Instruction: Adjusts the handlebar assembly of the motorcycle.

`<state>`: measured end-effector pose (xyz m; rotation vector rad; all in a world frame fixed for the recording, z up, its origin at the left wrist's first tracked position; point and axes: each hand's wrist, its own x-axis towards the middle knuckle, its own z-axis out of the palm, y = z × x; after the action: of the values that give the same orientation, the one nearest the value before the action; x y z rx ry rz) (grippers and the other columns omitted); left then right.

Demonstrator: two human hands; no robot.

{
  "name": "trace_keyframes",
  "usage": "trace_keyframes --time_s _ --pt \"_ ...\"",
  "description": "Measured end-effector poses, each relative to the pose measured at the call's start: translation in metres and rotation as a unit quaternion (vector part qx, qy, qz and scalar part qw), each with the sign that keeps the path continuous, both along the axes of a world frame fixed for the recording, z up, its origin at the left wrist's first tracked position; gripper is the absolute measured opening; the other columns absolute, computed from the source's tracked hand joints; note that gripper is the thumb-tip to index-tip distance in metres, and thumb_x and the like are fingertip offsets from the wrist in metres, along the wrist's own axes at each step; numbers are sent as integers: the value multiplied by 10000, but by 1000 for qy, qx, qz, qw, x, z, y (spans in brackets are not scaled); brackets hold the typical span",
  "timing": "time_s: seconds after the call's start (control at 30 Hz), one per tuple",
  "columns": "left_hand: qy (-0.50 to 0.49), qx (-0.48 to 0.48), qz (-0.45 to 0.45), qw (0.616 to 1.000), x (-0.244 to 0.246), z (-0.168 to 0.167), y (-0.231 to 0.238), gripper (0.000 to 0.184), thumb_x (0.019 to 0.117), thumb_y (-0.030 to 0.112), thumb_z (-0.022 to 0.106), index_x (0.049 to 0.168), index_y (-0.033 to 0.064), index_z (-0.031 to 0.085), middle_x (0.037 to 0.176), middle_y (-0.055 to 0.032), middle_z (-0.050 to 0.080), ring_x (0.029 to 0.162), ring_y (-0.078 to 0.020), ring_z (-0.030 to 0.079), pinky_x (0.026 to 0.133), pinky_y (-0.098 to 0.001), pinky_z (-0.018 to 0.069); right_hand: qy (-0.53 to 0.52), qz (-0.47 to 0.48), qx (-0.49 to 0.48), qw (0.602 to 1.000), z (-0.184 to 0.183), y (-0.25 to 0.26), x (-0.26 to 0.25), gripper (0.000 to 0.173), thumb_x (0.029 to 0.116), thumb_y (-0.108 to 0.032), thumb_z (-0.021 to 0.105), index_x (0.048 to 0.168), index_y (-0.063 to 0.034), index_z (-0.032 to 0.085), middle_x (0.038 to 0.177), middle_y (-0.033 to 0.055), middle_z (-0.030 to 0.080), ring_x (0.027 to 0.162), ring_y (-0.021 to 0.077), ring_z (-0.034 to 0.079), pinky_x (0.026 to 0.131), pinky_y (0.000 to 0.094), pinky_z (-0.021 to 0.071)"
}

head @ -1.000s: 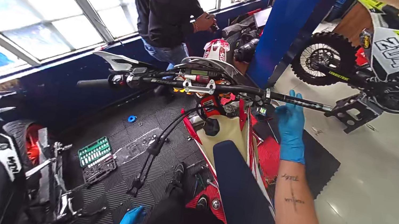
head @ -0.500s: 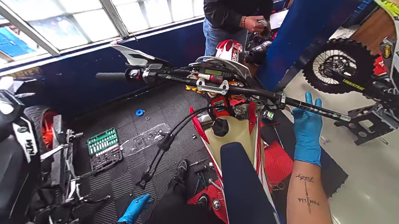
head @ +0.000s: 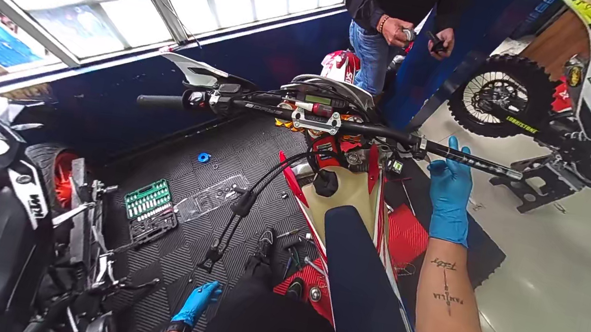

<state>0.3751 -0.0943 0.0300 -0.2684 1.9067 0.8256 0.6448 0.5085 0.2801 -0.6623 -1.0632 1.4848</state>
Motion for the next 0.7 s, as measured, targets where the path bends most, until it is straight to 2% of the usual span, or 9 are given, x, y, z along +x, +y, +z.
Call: trace_keyframes --time_s 0.13,0.3,0.47,0.53,0.57,0.6,0.7 --pt "2 5 -2 1000 0 0 -1 449 1124 273 413 1384 -65 552 1314 -253 640 1168 -330 647 1012 -467 487 7 3 -1 1000 1 1 0 431 1094 -104 347 1523 -65 372 908 27 697 657 97 644 670 260 579" --pt "-1 9 1 1000 0 -8 -2 447 1120 271 431 1394 -61 548 1322 -259 637 1181 -349 647 1027 -476 487 2 5 2 1000 1 1 -1 408 1095 -111 342 1499 -72 386 998 25 704 669 86 643 667 255 575" --pt "1 10 3 1000 2 -1 1 435 1123 255 417 1381 -68 553 1303 -265 640 1148 -337 651 1001 -462 494 -22 -1 2 1000 3 2 -1 442 1090 -109 361 1529 -59 384 897 23 686 653 93 630 670 263 573" --pt "0 11 6 1000 1 -1 2 432 1123 247 417 1383 -72 548 1295 -265 642 1134 -328 654 993 -452 495 -24 -3 -2 1000 2 -2 -2 419 1086 -105 366 1501 -64 407 980 27 693 660 88 625 668 260 567" --pt "0 9 8 1000 1 -2 3 432 1122 247 420 1383 -73 547 1291 -262 646 1127 -322 657 989 -447 499 -20 0 -13 1000 1 -7 -4 368 1080 -96 378 1444 -74 426 1041 29 694 670 88 628 666 264 569" --pt "0 6 10 1000 1 -2 3 432 1121 248 422 1382 -73 547 1285 -258 649 1120 -315 660 984 -441 501 -23 5 -22 999 -1 -13 -8 303 1080 -99 388 1377 -81 447 998 16 675 674 93 625 672 275 573" --pt "-1 0 1 1000 1 -3 4 436 1119 254 429 1381 -73 551 1293 -256 648 1138 -320 654 997 -452 494 -75 61 -5 995 -4 -43 -27 364 1085 -134 368 1440 -64 409 1059 19 657 693 87 620 663 275 571"
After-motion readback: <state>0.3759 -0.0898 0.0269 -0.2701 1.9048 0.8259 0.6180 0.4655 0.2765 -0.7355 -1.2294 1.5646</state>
